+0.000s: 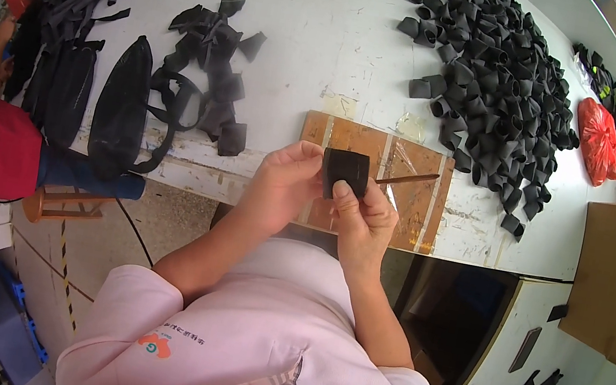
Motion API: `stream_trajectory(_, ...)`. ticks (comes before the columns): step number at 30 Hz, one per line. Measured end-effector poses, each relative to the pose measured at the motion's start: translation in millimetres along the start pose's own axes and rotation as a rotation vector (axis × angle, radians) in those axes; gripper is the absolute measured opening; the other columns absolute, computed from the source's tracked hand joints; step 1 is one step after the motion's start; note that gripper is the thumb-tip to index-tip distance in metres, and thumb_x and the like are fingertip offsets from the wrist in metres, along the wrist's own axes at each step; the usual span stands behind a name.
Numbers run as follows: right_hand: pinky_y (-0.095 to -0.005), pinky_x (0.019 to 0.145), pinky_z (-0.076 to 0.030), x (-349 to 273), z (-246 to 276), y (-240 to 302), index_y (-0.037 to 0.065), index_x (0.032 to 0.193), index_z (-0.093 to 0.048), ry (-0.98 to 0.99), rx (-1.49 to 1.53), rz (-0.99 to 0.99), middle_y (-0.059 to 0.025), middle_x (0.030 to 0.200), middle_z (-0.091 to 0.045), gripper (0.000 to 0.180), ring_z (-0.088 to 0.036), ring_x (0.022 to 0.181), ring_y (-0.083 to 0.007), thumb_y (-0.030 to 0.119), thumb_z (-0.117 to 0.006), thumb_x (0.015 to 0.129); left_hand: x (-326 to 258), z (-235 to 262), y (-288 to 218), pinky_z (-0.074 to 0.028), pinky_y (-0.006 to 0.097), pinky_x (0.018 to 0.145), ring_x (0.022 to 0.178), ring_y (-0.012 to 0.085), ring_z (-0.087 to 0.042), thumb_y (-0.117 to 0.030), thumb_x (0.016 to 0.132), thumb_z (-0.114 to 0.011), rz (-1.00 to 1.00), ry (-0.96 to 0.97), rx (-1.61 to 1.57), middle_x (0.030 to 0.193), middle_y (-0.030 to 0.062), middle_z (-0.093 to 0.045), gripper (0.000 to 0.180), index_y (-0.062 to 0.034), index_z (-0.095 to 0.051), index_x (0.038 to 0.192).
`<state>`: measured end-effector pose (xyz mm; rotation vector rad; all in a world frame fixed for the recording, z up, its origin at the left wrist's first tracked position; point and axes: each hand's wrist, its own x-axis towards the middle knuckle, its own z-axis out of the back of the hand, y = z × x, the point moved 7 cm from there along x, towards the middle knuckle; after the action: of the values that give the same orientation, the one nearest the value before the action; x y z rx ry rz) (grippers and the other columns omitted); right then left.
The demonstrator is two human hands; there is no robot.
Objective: Applying glue and sticking together small black foam or fabric components at a workshop production table.
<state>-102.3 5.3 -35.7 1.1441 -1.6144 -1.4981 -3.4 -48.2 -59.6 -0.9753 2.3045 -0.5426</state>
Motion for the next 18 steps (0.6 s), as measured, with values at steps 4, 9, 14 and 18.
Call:
stream_trajectory(4, -0.0205, 0.049, -0.035, -1, -14, -14, 0.003, 0.083, -0.056, 0.22, 0.78, -0.485, -0.0025, 0.069, -0.053, 0.013, -0.045, 0.057, -0.0076, 0.015, -0.054, 0.084, -4, -10, -12, -0.044, 0.026, 0.071, 0.075, 0.0128, -0.055, -0.011, 0.084, -0.052, -0.034, 0.099, 0.027, 0.085, 0.0048, -0.059, 0.013, -0.0037, -0.055, 0.094)
stream_trajectory(9, -0.0206, 0.049, -0.035, -3, -14, -22, -0.003, 0.097, -0.055, 0.287, 0.818, -0.543, -0.0079, 0.078, -0.054, 0.025, -0.043, 0.059, -0.0095, 0.016, -0.057, 0.081, -8, -15, -13, -0.043, 0.025, 0.07, 0.073, 0.0114, -0.053, -0.01, 0.082, -0.053, -0.007, 0.165, 0.1, 0.082, 0.0055, -0.058, 0.015, -0.0007, -0.055, 0.094)
stream_trajectory(14, -0.0198, 0.048, -0.035, -6, -18, -25, 0.002, 0.086, -0.057, 0.309, 0.743, -0.629, -0.0036, 0.076, -0.057, 0.014, -0.045, 0.056, -0.0059, 0.016, -0.057, 0.082, -7, -8, -13, -0.044, 0.023, 0.066, 0.067, 0.01, -0.053, -0.009, 0.08, -0.056, 0.049, 0.103, 0.205, 0.076, 0.0042, -0.058, 0.011, 0.0001, -0.057, 0.087)
stream_trajectory(18, -0.0196, 0.048, -0.035, -7, -19, -27, 0.003, 0.086, -0.058, 0.368, 0.716, -0.612, -0.0028, 0.075, -0.057, 0.014, -0.045, 0.056, -0.0054, 0.016, -0.058, 0.082, -8, -6, -17, -0.044, 0.023, 0.065, 0.066, 0.0096, -0.053, -0.007, 0.08, -0.056, 0.03, 0.067, 0.289, 0.074, 0.0041, -0.058, 0.009, 0.0003, -0.057, 0.083)
